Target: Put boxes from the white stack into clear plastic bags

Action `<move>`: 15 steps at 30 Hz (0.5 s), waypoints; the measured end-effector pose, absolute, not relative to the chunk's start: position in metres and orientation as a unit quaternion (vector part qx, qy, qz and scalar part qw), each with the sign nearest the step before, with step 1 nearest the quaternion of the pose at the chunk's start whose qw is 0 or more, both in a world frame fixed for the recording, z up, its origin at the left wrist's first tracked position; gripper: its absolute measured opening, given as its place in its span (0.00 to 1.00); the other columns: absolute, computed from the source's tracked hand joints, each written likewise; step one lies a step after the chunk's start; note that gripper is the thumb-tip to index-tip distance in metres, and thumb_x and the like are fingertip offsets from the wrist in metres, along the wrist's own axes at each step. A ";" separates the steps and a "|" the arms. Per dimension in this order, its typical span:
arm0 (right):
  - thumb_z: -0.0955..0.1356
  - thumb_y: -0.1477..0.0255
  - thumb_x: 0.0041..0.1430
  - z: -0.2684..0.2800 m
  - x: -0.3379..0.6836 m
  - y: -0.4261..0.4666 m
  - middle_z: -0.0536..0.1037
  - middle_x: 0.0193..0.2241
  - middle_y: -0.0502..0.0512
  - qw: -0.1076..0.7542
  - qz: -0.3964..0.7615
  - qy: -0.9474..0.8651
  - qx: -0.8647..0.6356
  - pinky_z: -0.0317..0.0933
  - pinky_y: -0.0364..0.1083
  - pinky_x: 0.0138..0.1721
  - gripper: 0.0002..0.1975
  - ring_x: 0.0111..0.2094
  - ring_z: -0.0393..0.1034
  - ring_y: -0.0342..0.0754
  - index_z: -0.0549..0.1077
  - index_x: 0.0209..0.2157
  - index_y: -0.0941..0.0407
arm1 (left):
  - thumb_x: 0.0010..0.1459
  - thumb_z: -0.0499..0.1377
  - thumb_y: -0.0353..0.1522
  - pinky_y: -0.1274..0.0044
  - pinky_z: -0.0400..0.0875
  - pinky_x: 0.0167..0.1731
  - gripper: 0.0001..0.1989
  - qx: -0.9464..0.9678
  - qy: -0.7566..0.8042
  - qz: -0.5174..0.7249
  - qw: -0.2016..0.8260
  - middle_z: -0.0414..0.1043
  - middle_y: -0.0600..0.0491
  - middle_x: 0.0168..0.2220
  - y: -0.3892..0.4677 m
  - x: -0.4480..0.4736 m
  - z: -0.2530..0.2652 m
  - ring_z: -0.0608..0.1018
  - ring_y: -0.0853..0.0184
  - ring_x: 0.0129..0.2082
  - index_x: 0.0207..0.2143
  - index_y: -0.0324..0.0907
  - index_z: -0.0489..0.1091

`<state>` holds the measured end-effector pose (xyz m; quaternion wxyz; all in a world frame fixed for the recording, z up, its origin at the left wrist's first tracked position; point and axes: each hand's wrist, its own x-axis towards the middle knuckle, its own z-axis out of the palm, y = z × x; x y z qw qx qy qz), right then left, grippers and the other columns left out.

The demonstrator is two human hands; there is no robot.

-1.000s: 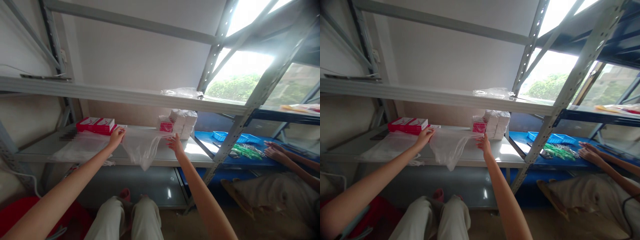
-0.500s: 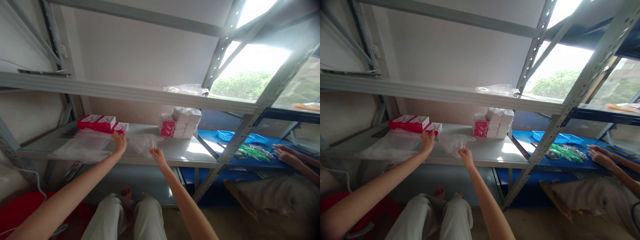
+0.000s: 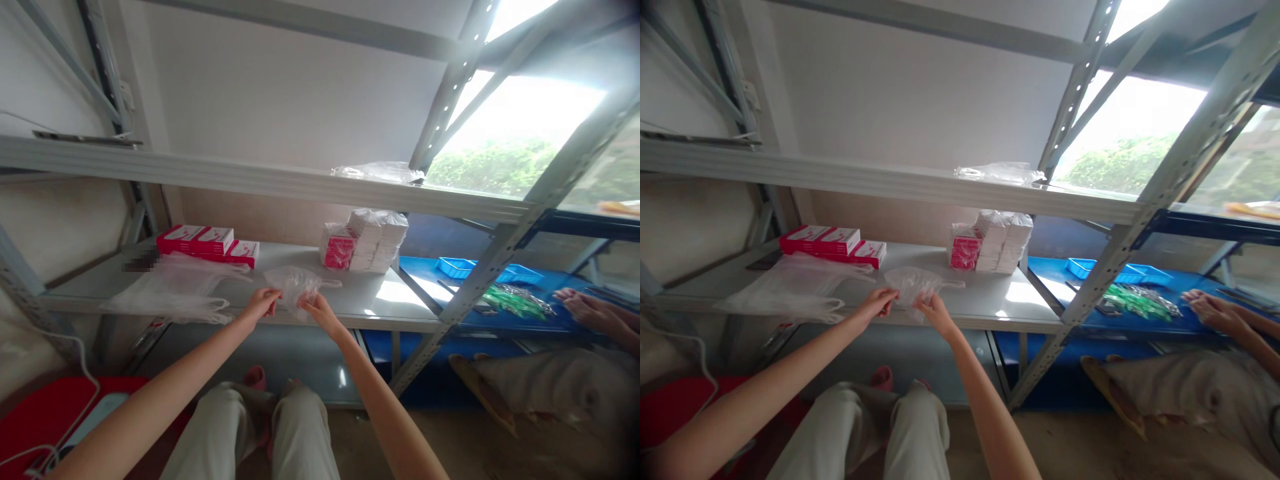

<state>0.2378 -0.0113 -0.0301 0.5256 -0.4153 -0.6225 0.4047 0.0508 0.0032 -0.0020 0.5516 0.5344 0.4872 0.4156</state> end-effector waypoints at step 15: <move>0.73 0.58 0.42 -0.021 0.294 -0.018 0.69 0.25 0.46 0.512 0.419 -0.597 -0.454 0.56 0.41 0.33 0.18 0.28 0.63 0.42 0.70 0.29 0.56 | 0.41 0.58 0.37 0.83 0.62 0.19 0.11 0.409 0.490 0.571 0.516 0.71 0.56 0.23 -0.005 0.011 -0.016 0.71 0.76 0.17 0.22 0.41 0.60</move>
